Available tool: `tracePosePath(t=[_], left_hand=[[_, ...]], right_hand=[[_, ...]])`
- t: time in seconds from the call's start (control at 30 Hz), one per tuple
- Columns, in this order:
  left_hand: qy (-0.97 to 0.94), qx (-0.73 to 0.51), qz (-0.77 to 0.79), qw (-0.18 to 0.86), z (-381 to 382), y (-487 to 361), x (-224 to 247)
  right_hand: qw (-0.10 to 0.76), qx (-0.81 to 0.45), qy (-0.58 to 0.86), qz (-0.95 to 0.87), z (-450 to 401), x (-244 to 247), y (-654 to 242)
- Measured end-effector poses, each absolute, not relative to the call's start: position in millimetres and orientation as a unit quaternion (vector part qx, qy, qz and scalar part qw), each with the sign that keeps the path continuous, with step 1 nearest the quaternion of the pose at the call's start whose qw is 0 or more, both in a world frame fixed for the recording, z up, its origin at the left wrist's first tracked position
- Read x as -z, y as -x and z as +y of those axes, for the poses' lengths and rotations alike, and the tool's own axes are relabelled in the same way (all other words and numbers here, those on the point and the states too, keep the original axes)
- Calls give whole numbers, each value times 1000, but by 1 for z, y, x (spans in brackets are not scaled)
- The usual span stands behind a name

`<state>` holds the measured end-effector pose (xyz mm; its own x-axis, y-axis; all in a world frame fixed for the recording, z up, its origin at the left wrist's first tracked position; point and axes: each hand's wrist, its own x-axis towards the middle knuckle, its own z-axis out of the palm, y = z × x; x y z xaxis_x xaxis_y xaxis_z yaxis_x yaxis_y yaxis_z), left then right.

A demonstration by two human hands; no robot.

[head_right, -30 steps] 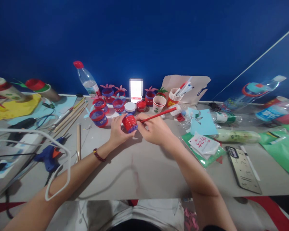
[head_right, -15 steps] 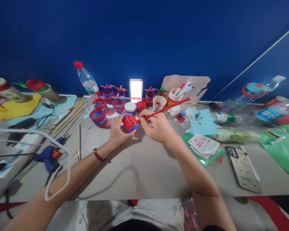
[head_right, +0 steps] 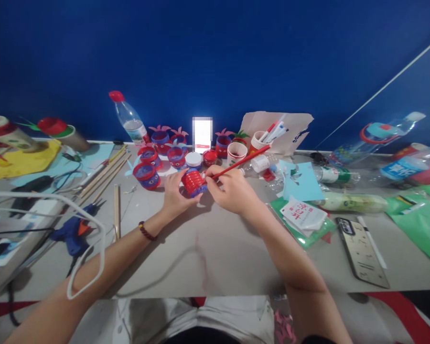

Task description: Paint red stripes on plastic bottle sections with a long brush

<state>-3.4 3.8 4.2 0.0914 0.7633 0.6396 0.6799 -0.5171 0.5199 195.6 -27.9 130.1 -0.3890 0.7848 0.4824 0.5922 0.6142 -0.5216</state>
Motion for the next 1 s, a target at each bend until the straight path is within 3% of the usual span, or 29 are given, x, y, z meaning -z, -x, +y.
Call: tracePosePath(t=[1.0], left_hand=[[-723, -483, 493, 45, 4, 4, -3]], right_hand=[[376, -176, 468, -780, -9, -129, -214]])
